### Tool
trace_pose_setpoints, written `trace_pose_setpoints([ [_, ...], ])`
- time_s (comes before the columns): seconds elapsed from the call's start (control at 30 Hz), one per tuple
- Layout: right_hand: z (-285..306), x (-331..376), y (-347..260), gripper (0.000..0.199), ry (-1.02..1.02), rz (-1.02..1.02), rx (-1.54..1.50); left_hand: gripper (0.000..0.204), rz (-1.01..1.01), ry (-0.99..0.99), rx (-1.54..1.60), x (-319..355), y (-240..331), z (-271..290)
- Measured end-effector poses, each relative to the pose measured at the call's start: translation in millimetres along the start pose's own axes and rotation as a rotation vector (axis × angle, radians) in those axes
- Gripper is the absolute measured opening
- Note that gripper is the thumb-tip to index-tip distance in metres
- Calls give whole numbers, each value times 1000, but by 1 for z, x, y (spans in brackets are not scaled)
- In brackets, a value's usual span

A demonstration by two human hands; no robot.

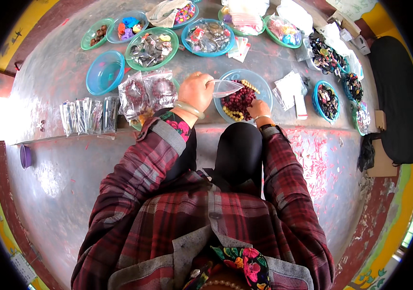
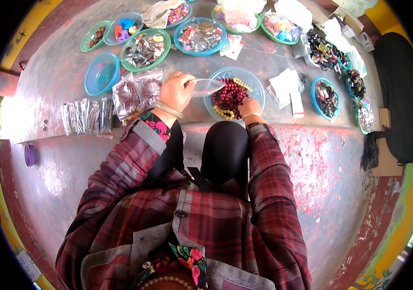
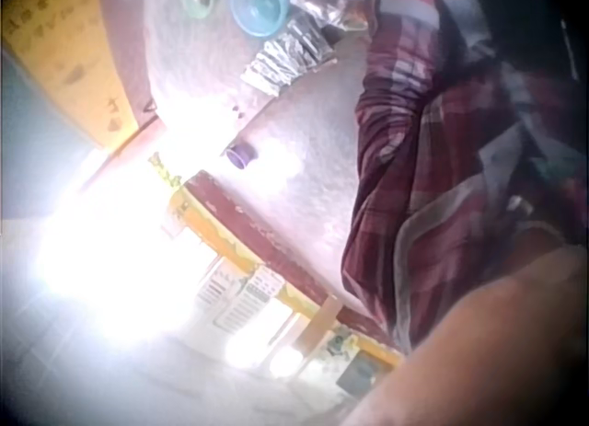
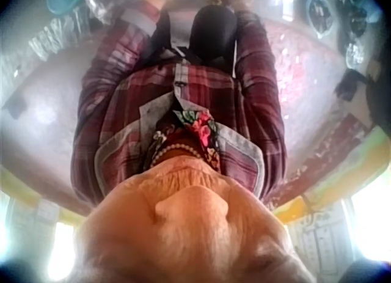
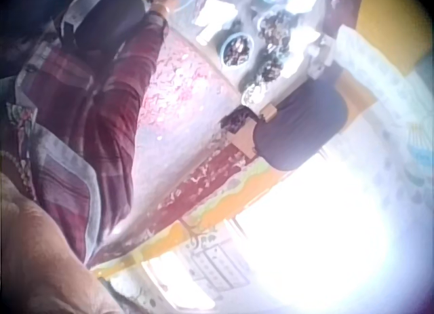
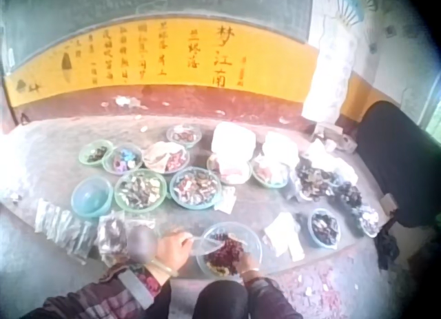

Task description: The person sits on the floor and repeatedly picks up beaded bracelets from a blue bowl, places them into small clear plastic bags, and sets the packaged items aside. The process involves handling the beads and bags by hand without tools.

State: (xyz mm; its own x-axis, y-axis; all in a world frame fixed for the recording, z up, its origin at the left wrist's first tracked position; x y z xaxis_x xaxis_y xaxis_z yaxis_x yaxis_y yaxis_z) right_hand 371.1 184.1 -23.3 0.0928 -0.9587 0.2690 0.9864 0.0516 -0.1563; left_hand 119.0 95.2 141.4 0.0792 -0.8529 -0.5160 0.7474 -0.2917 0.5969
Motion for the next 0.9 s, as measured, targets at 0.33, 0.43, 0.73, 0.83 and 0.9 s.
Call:
trace_pose_setpoints([
  [0.33,66,12,7,17,307,83,-317,12,70,-203,-2,7,-13,-16],
  [0.43,113,36,-5,16,326,167,-487,13,66,-231,2,9,-16,-20],
  [0.73,212,112,-67,22,222,343,-1017,17,58,-371,-69,8,-12,-28],
  [0.83,200,116,-83,24,-15,360,-1345,16,85,-422,-37,5,-4,-22],
  [0.9,191,121,-87,23,-58,352,-1389,16,257,-427,228,5,0,-19],
])
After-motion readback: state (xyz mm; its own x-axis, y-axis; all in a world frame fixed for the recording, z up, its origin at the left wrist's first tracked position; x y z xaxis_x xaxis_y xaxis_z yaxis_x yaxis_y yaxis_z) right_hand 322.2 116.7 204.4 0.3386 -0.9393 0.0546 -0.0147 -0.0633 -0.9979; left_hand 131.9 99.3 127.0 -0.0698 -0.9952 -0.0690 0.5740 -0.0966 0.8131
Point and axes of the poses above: each hand's wrist, its own x-axis away from the middle knuckle, its own z-axis out of the back of the hand, y = z × x, the point moved 1 cm from there along -x, towards the middle knuckle, and after that the axes turned 7 degrees about -z, right-handed, at the moved point
